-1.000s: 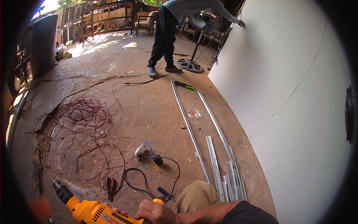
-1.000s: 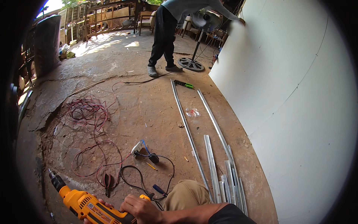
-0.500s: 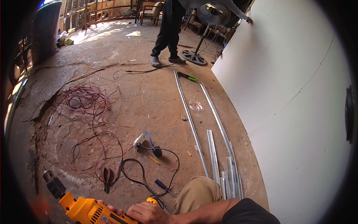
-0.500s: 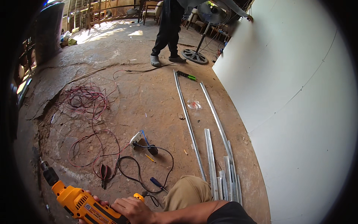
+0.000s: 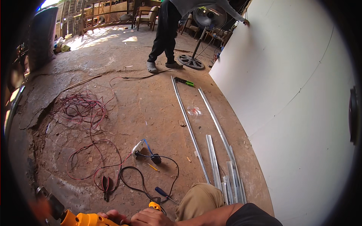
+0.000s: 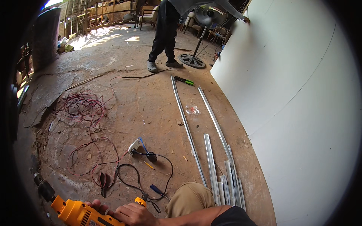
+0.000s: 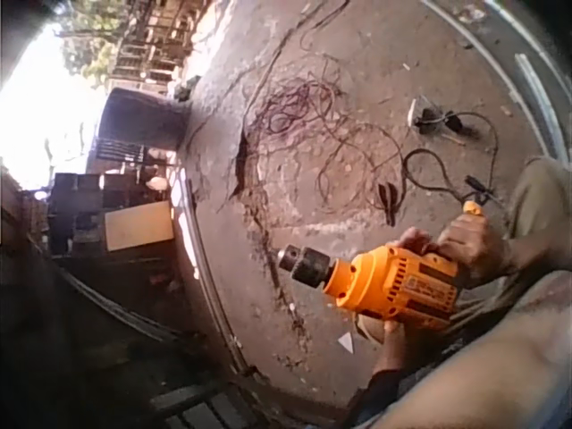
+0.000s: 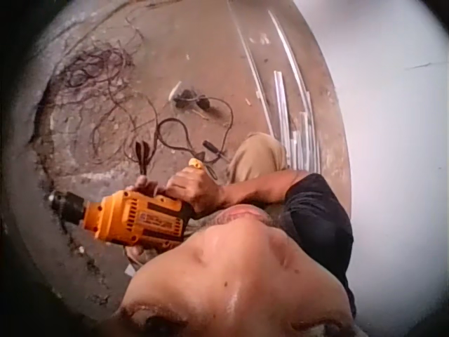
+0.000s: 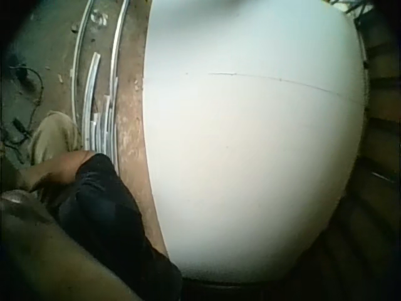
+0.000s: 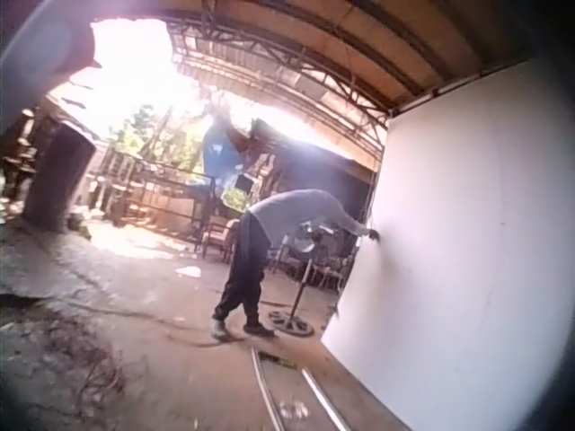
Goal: Connecting electrical wires and preparing a power drill in a workshop setting.
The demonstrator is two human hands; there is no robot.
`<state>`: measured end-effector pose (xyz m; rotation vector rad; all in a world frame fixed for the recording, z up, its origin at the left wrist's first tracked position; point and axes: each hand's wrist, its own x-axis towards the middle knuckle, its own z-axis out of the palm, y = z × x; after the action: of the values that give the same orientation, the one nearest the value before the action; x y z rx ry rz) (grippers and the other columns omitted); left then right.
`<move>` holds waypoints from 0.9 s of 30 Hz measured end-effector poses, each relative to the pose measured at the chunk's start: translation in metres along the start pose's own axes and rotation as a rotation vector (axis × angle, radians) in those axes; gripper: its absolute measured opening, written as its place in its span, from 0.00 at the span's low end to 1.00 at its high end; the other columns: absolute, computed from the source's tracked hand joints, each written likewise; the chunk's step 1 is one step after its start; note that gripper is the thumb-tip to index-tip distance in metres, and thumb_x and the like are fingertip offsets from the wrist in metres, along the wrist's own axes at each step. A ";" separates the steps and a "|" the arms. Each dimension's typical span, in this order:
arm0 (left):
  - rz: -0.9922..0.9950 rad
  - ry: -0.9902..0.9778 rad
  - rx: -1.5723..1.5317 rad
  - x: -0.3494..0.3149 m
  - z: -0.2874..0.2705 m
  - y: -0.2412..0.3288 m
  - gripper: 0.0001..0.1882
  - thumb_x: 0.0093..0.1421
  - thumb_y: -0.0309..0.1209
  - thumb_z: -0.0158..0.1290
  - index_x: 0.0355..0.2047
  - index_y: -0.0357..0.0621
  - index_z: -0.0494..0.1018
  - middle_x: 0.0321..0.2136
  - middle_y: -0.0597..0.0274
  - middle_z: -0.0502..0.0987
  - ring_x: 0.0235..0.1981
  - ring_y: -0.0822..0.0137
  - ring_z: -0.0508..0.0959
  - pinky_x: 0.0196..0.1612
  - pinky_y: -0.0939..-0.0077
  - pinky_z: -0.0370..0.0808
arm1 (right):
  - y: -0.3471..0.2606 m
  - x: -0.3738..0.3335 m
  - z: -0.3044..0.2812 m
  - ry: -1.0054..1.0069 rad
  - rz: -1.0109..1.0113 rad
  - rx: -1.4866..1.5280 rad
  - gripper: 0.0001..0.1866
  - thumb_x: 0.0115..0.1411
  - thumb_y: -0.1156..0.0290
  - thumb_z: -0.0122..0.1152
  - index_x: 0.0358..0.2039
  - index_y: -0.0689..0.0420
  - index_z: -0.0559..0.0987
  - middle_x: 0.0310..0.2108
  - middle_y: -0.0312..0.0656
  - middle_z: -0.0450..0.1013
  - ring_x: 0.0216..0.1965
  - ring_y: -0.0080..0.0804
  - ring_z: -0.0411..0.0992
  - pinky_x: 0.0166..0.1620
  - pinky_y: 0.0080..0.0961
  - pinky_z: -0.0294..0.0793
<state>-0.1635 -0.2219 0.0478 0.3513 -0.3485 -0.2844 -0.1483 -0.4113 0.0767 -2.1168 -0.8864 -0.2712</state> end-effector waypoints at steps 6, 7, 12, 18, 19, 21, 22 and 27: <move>-0.003 0.027 0.031 -0.017 -0.015 0.014 0.49 0.48 0.44 0.65 0.66 0.48 0.52 0.59 0.50 0.64 0.61 0.48 0.64 0.68 0.49 0.53 | -0.007 0.006 -0.001 0.012 -0.015 0.009 0.10 0.48 0.68 0.59 0.31 0.58 0.75 0.28 0.41 0.70 0.28 0.38 0.71 0.32 0.32 0.68; -0.006 0.034 0.036 -0.018 -0.017 0.015 0.48 0.50 0.44 0.63 0.66 0.48 0.52 0.59 0.50 0.64 0.61 0.48 0.65 0.68 0.49 0.53 | -0.007 0.005 -0.001 0.013 -0.015 0.013 0.10 0.48 0.68 0.59 0.31 0.58 0.75 0.28 0.41 0.70 0.28 0.38 0.71 0.32 0.32 0.68; -0.018 0.069 0.041 -0.024 -0.029 0.016 0.40 0.58 0.44 0.55 0.67 0.49 0.51 0.57 0.49 0.66 0.58 0.47 0.68 0.67 0.46 0.52 | -0.007 0.004 0.000 0.011 -0.004 0.018 0.11 0.48 0.68 0.59 0.31 0.58 0.75 0.28 0.41 0.70 0.28 0.39 0.71 0.32 0.32 0.68; -0.028 0.129 0.035 -0.033 -0.043 0.013 0.31 0.67 0.43 0.46 0.67 0.50 0.51 0.55 0.48 0.68 0.55 0.45 0.71 0.67 0.43 0.51 | -0.004 0.001 0.006 -0.011 0.018 0.030 0.11 0.48 0.68 0.59 0.32 0.58 0.74 0.28 0.41 0.70 0.28 0.39 0.71 0.31 0.32 0.68; -0.020 0.137 0.047 -0.037 -0.038 0.017 0.30 0.69 0.43 0.44 0.67 0.50 0.50 0.54 0.48 0.68 0.54 0.44 0.72 0.67 0.42 0.51 | -0.009 0.001 0.007 -0.012 0.007 0.038 0.11 0.48 0.68 0.59 0.32 0.58 0.74 0.28 0.41 0.70 0.28 0.39 0.71 0.31 0.32 0.68; -0.001 0.151 0.069 -0.045 -0.025 0.024 0.29 0.70 0.43 0.43 0.67 0.50 0.50 0.54 0.48 0.69 0.54 0.44 0.72 0.67 0.42 0.51 | -0.017 0.003 0.009 -0.016 -0.014 0.057 0.11 0.48 0.68 0.59 0.32 0.58 0.74 0.28 0.42 0.70 0.28 0.39 0.71 0.31 0.32 0.67; -0.001 0.153 0.060 -0.043 -0.026 0.022 0.29 0.70 0.43 0.44 0.67 0.50 0.51 0.54 0.48 0.69 0.54 0.44 0.72 0.67 0.42 0.52 | -0.015 0.002 0.009 -0.019 -0.009 0.054 0.11 0.48 0.68 0.59 0.32 0.58 0.74 0.28 0.42 0.70 0.28 0.39 0.71 0.31 0.32 0.67; -0.020 -0.022 0.046 -0.014 0.011 0.015 0.58 0.42 0.44 0.74 0.67 0.46 0.50 0.64 0.52 0.58 0.65 0.50 0.60 0.68 0.53 0.56 | -0.015 -0.001 0.010 -0.028 0.007 0.040 0.11 0.48 0.68 0.59 0.32 0.59 0.74 0.28 0.42 0.70 0.28 0.39 0.71 0.31 0.32 0.67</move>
<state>-0.1771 -0.2063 0.0590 0.3970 -0.3740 -0.3006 -0.1600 -0.3983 0.0786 -2.0913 -0.8935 -0.2191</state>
